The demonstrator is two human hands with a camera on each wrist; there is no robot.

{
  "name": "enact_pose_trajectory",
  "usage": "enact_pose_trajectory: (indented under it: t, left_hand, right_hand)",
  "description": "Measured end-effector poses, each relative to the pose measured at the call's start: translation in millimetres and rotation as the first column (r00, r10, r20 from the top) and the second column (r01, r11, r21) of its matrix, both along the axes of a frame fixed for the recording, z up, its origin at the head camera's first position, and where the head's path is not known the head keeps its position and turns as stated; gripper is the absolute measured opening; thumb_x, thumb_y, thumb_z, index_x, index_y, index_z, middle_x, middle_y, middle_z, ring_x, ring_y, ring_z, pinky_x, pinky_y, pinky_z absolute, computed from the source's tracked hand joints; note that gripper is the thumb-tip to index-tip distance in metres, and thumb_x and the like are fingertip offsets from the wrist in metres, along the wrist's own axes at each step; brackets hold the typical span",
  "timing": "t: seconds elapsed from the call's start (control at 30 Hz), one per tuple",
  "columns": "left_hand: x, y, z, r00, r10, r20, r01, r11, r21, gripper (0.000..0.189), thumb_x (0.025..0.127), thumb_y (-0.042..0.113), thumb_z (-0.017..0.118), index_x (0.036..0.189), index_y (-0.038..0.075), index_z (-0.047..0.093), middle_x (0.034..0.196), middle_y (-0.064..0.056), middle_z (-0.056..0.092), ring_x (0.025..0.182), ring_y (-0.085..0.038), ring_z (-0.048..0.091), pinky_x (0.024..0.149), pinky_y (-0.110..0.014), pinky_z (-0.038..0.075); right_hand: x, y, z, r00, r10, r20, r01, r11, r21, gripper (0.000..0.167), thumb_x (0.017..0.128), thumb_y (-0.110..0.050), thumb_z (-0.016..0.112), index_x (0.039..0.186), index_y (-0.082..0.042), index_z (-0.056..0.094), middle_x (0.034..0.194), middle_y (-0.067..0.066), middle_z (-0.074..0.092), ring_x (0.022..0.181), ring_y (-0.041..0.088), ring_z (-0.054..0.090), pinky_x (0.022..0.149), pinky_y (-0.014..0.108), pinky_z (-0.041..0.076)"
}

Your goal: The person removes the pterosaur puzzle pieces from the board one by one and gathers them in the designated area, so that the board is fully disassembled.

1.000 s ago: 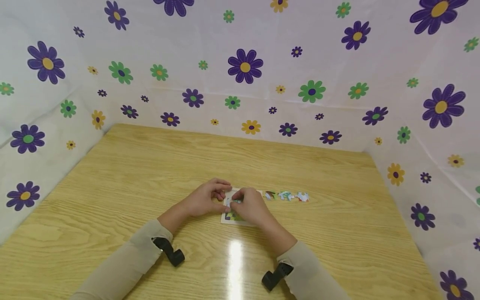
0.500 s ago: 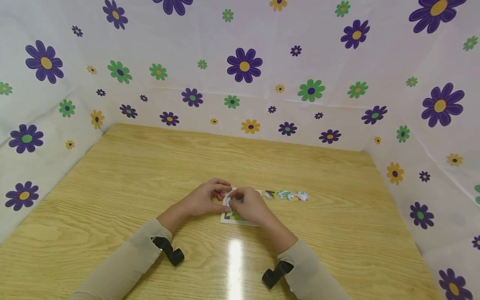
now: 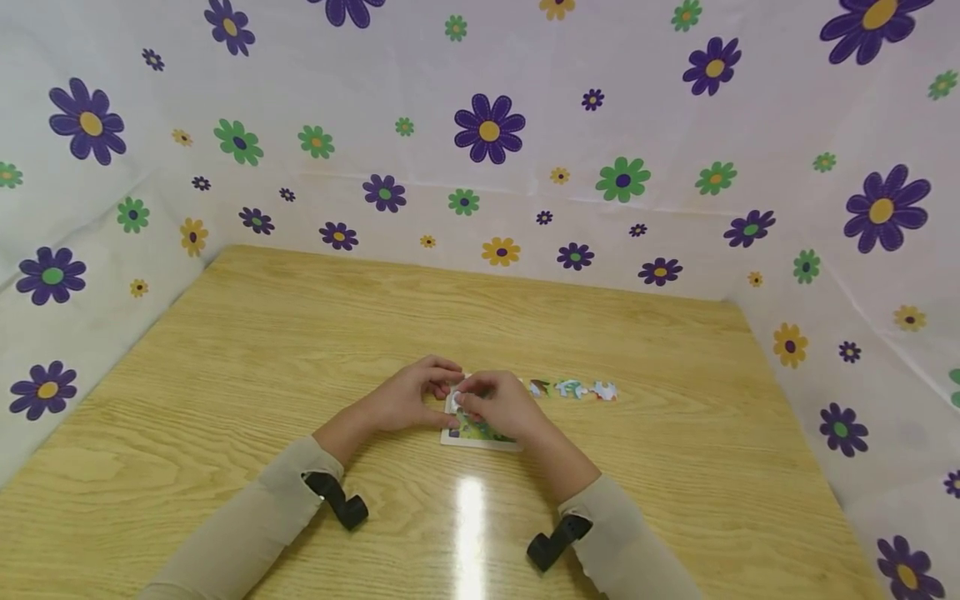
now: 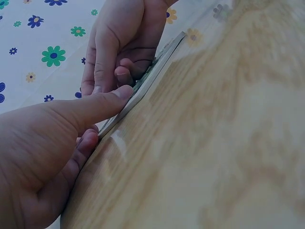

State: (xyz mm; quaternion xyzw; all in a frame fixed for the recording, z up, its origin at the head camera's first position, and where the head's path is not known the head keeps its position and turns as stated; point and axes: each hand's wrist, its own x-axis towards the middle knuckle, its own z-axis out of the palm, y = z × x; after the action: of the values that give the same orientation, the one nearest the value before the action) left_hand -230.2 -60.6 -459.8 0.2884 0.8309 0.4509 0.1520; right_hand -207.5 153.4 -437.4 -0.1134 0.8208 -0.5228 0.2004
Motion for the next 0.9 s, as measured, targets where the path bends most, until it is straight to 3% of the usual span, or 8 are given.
enact_pose_trajectory:
  t: [0.17,0.37,0.57,0.73,0.9]
  left_hand:
    - [-1.3,-0.1,-1.2,1.000,0.008,0.000,-0.008,1.000,-0.002,0.071,0.080,0.028,0.086,0.140,0.004,0.055,0.140,-0.005,0.049,0.105,-0.014,0.057,0.092,-0.027,0.050]
    - [-1.5,-0.1,-2.5,1.000,0.010,0.004,-0.010,1.000,-0.005,0.075,0.080,0.028,0.086,0.142,0.004,0.052,0.137,-0.004,0.050,0.105,-0.014,0.057,0.093,-0.028,0.051]
    - [0.0,0.9,-1.3,1.000,0.004,0.004,-0.004,1.000,0.003,0.073,0.081,0.027,0.086,0.141,0.003,0.053,0.134,-0.005,0.051,0.104,-0.014,0.056,0.093,-0.028,0.050]
    - [0.2,2.0,-1.6,1.000,0.008,0.029,-0.008,1.000,0.022,0.072,0.081,0.025,0.086,0.141,0.003,0.053,0.136,-0.006,0.050,0.105,-0.014,0.056,0.093,-0.027,0.050]
    - [-0.9,1.4,-3.1,0.999,0.024,0.030,-0.024,1.000,0.018,0.070,0.080,0.025,0.086,0.139,0.003,0.056,0.140,-0.005,0.049,0.105,-0.014,0.057,0.094,-0.027,0.050]
  right_hand:
    - [-2.5,-1,-4.1,1.000,-0.025,0.011,0.026,0.999,-0.033,0.024,0.098,-0.023,0.066,0.113,-0.004,0.071,0.083,0.004,0.063,0.069,0.015,0.054,0.063,0.023,0.048]
    - [-2.5,-3,-3.9,0.999,-0.042,0.016,0.042,0.998,-0.052,0.026,0.099,-0.024,0.066,0.117,-0.006,0.070,0.091,0.006,0.066,0.067,0.015,0.054,0.058,0.024,0.047]
    - [-0.7,2,0.8,1.000,-0.010,0.018,0.011,0.999,-0.041,0.027,0.100,-0.020,0.063,0.124,-0.008,0.068,0.101,0.010,0.068,0.075,0.016,0.063,0.067,0.027,0.055]
    - [0.0,11,1.2,0.999,0.035,0.027,-0.034,0.998,-0.053,0.031,0.099,-0.015,0.065,0.128,-0.003,0.063,0.105,0.015,0.070,0.083,0.017,0.068,0.076,0.031,0.059]
    - [0.3,17,-1.6,0.999,0.003,0.046,0.001,0.996,-0.090,0.029,0.097,-0.011,0.066,0.122,0.004,0.062,0.103,0.018,0.072,0.084,0.016,0.070,0.076,0.030,0.060]
